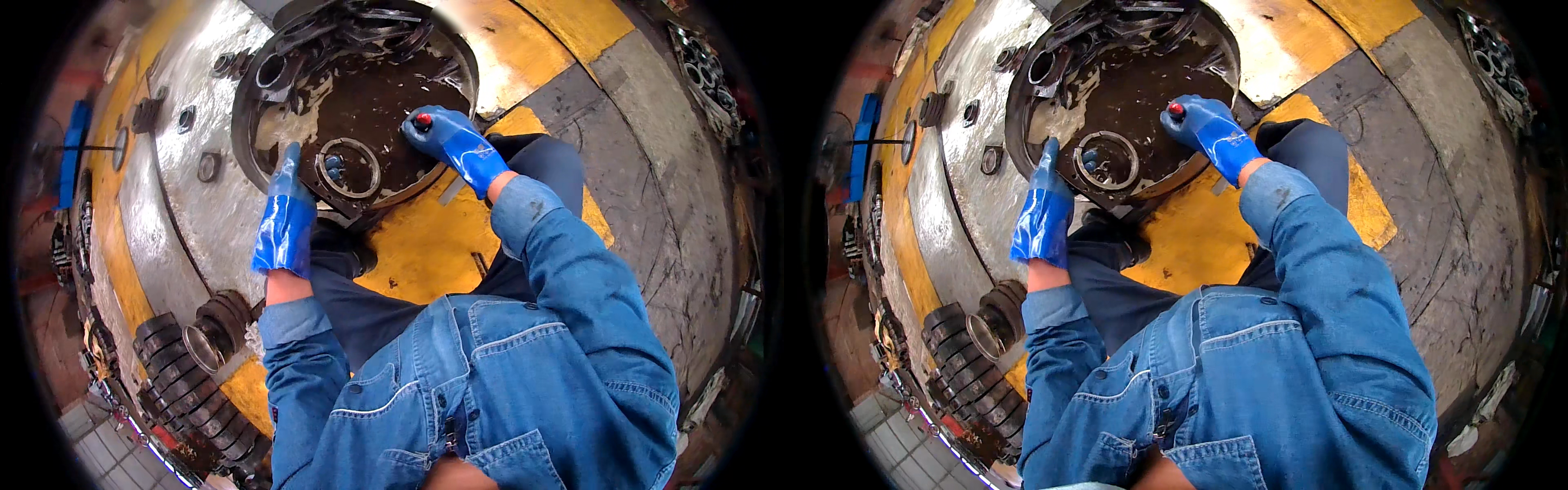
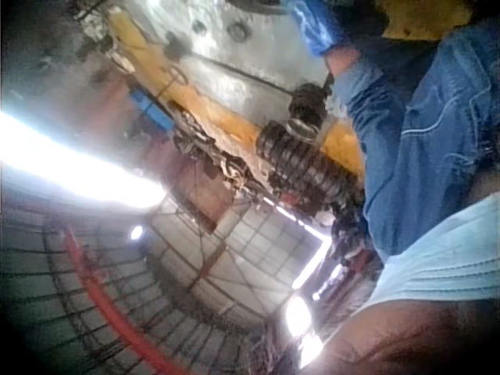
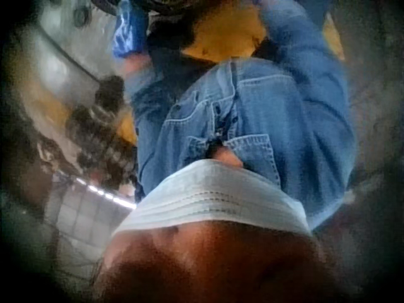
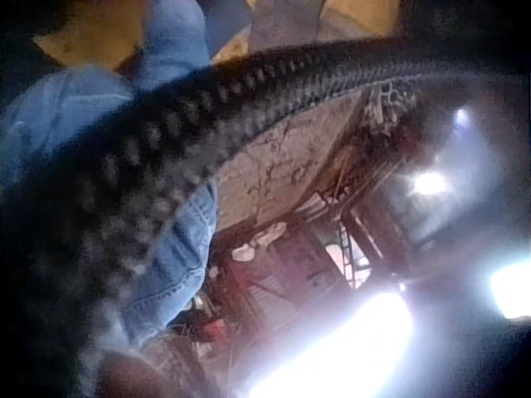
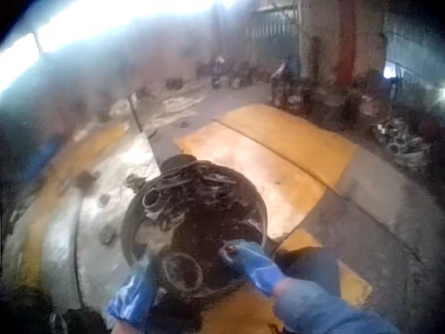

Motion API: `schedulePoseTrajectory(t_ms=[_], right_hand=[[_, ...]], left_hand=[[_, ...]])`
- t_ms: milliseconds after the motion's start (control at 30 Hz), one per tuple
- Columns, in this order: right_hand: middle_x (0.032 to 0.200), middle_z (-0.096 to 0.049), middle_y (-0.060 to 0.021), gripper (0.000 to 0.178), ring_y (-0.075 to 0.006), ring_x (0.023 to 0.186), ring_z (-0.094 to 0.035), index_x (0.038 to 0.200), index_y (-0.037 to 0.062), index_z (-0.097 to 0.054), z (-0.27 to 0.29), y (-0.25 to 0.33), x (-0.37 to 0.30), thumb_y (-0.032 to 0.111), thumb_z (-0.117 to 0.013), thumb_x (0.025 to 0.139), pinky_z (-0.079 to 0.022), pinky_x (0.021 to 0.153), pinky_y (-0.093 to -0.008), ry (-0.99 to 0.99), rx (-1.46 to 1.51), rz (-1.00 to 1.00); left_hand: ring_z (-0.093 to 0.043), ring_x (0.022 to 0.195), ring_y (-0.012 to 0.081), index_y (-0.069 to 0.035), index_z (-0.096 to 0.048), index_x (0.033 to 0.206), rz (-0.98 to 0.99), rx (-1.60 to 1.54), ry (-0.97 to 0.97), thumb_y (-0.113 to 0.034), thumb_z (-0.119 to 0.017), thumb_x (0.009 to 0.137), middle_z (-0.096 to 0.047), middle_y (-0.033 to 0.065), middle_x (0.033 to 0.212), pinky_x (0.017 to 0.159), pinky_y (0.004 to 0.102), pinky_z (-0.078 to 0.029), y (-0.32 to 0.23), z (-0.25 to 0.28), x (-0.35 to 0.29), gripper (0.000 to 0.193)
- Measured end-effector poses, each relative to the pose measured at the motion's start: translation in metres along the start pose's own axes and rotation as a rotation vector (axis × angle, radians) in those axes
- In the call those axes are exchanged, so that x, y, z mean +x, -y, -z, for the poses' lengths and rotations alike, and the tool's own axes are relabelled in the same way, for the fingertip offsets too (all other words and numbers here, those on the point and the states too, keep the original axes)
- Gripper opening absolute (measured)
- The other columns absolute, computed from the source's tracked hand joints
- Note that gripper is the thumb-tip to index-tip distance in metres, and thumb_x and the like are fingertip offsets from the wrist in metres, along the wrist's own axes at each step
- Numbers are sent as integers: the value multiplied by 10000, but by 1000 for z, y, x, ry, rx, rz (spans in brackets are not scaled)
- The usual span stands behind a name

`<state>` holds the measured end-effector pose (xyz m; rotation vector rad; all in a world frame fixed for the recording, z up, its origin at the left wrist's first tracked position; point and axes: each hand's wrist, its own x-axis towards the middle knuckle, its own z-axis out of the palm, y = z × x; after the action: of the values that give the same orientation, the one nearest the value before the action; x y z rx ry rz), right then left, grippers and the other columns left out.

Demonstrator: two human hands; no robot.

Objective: The person scrubs a greasy metal part with a red-handled brush while wearing blue gloves. They repeatedly dip the brush into a dark liquid in a metal basin and scrub the part's surface and crevices.

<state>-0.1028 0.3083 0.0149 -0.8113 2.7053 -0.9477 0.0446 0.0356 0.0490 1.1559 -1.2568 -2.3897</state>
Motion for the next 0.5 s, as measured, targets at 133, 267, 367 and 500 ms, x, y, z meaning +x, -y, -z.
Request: schedulePoseTrajectory(t_ms=[133,267,367,500], right_hand=[[1106,-752,-155,291,-395,1057,-696,1090,136,-762,1,5,1,392,-668,986,-561,922,-471,37,18,-10],[1105,-751,-153,283,-390,1058,-694,1078,134,-764,3,0,-1,385,-669,986,-560,922,-463,38,7,-29],[1100,-751,-153,282,-389,1053,-695,1074,132,-765,2,3,-1,383,-673,984,-561,922,-460,40,32,-23],[1099,-750,-159,274,-394,1046,-697,1079,131,-766,-1,-3,-1,369,-670,985,-563,919,-460,8,49,35]], left_hand=[[-721,1076,252,25,-629,1376,-258,376,145,-199,-592,1080,-727,165,1254,938,357,-594,13,27,16,372],[-732,1037,239,43,-653,1324,-167,350,157,-224,-589,1085,-753,154,1181,912,367,-602,-4,-15,-26,364],[-741,1008,258,18,-658,1320,-457,633,286,-290,-649,1052,-758,141,1166,891,382,-613,2,4,-20,408],[-750,887,224,52,-716,1204,-170,253,138,-339,-677,1037,-774,123,1079,805,354,-616,2,-9,-17,427]])
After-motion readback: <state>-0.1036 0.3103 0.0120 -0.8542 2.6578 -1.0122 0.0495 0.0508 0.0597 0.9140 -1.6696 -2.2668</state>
